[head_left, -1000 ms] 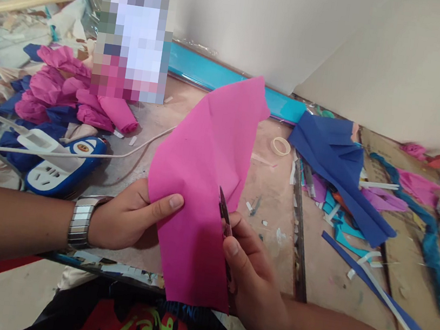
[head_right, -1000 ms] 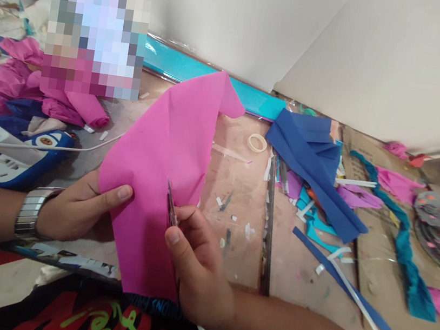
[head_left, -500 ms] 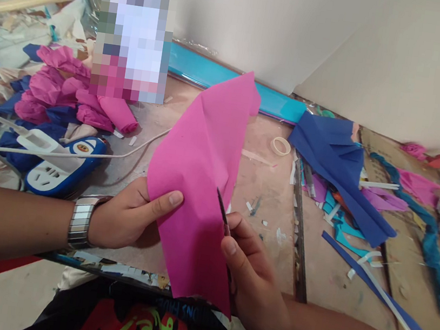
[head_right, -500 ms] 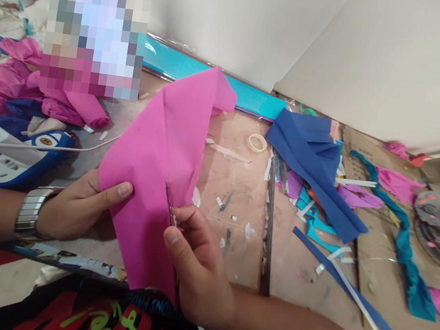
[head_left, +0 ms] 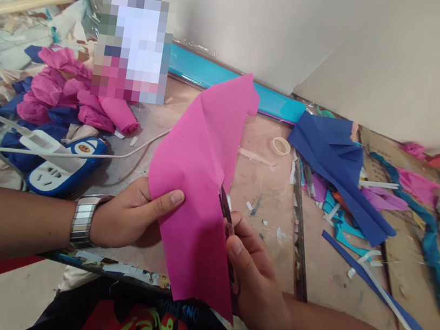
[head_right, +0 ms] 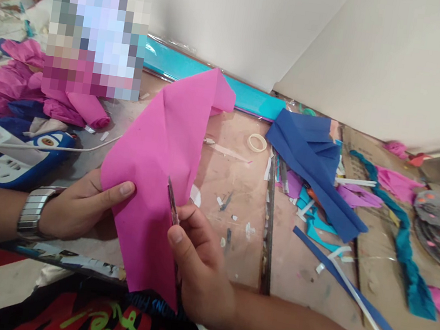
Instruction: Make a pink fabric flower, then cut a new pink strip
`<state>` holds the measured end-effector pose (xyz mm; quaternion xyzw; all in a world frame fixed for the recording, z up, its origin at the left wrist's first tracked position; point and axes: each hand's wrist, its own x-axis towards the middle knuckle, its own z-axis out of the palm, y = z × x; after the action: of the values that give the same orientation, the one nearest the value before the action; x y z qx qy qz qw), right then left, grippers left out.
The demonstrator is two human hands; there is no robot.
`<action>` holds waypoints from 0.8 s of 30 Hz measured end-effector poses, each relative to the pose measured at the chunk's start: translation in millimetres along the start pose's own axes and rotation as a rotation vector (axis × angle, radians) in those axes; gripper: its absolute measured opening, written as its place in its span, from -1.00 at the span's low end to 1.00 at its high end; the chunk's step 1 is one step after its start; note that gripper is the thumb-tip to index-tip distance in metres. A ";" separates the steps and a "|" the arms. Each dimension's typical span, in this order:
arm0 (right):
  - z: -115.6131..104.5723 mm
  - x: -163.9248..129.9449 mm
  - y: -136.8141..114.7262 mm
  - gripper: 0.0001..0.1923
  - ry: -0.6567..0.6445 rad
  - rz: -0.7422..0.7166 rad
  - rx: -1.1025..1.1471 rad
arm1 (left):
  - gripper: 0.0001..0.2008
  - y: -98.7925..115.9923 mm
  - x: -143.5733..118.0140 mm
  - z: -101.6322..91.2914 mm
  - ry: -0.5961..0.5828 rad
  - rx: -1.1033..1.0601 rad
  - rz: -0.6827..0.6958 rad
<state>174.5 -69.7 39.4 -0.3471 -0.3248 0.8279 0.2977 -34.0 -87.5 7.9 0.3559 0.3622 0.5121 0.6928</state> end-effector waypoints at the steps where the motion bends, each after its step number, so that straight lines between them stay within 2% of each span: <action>1: -0.1 -0.2 -0.3 -0.68 -0.001 0.009 0.005 | -0.75 0.1 0.0 0.1 0.004 0.000 -0.007; 10: -5.4 -0.8 2.1 -0.68 -0.002 0.035 0.017 | -0.75 -0.6 -0.1 -0.4 -0.013 -0.021 -0.027; 14: -6.4 1.8 3.0 -0.60 0.011 0.053 0.019 | -0.76 0.4 0.0 2.7 -0.034 -0.090 -0.025; 20: -2.4 5.6 4.8 -0.60 0.006 0.057 0.003 | -0.79 6.9 0.8 8.9 -0.062 -0.188 -0.036; 24: -3.3 4.6 10.7 -0.64 -0.031 0.060 0.054 | -0.79 6.9 1.3 9.0 -0.036 -0.261 -0.050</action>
<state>171.6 -71.8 27.8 -0.3357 -0.2963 0.8503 0.2767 -29.1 -85.9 18.1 0.2625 0.2888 0.5310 0.7522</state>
